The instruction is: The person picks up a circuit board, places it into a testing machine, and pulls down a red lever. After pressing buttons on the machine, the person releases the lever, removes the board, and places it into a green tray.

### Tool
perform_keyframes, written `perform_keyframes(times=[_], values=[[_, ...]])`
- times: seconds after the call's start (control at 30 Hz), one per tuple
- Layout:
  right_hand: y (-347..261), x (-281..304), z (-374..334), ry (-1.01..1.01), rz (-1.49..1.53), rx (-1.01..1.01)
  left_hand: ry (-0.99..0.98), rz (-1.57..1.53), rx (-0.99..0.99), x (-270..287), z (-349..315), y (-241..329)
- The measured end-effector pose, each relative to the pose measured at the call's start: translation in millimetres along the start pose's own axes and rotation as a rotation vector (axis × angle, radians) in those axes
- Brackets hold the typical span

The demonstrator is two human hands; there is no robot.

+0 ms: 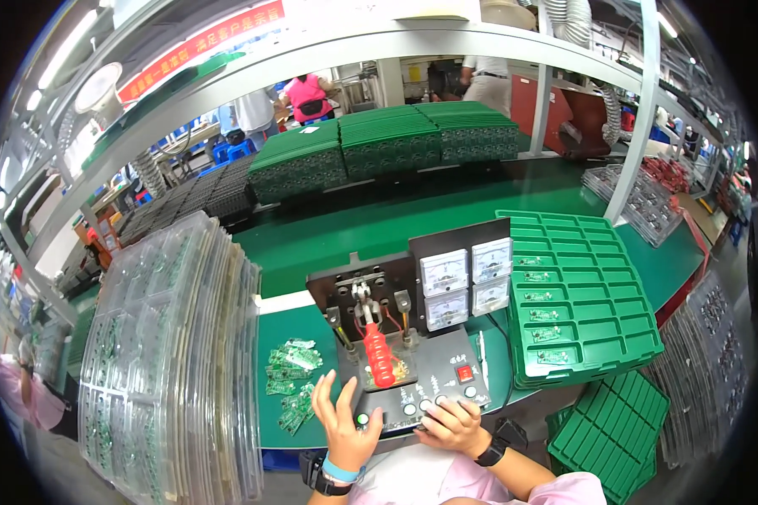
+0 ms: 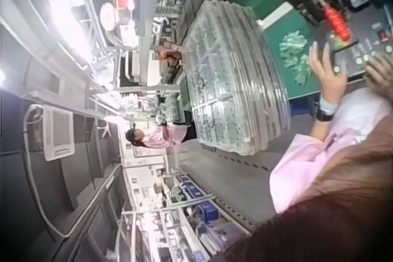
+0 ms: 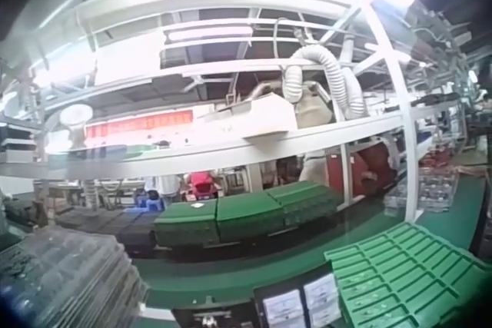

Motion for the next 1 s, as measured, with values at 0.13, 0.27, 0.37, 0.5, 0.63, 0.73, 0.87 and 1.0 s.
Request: perform_keyframes(times=[0.13,0.27,0.37,0.5,0.63,0.73,0.87,1.0], values=[[-5.4,1.5,3.9,0.005,-0.032,0.035,-0.030,0.072,-0.021,7.0,-2.1,-6.3],[-4.3,1.8,3.3,0.001,-0.041,0.022,0.034,0.025,-0.013,8.4,7.2,-13.2],[-5.9,3.9,5.7,0.011,-0.036,0.026,-0.215,0.266,-0.042,-3.1,17.6,0.1],[-6.9,8.1,7.9,0.014,-0.028,0.005,-0.300,0.329,-0.052,-5.7,20.0,1.4],[0.8,9.4,34.8,-0.162,0.070,-0.106,-0.346,0.340,-0.018,-8.9,17.9,3.5],[1.6,-2.4,96.3,-0.423,0.464,-0.107,-0.177,0.265,0.044,4.8,3.5,-14.6],[-15.8,52.6,257.0,-0.065,0.742,0.360,-0.015,0.197,0.179,33.9,-21.0,-41.1],[46.0,9.1,299.9,0.029,1.041,-0.244,-0.010,0.214,0.267,40.1,-44.9,-69.8]])
Point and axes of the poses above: each hand's wrist, its own z-axis towards the middle knuckle, its own x-axis out of the back of the hand, y = z × x, the point moved 9 cm from there along z, towards the middle knuckle, and after that the axes turned 8 degrees about z, right-handed, at the moved point
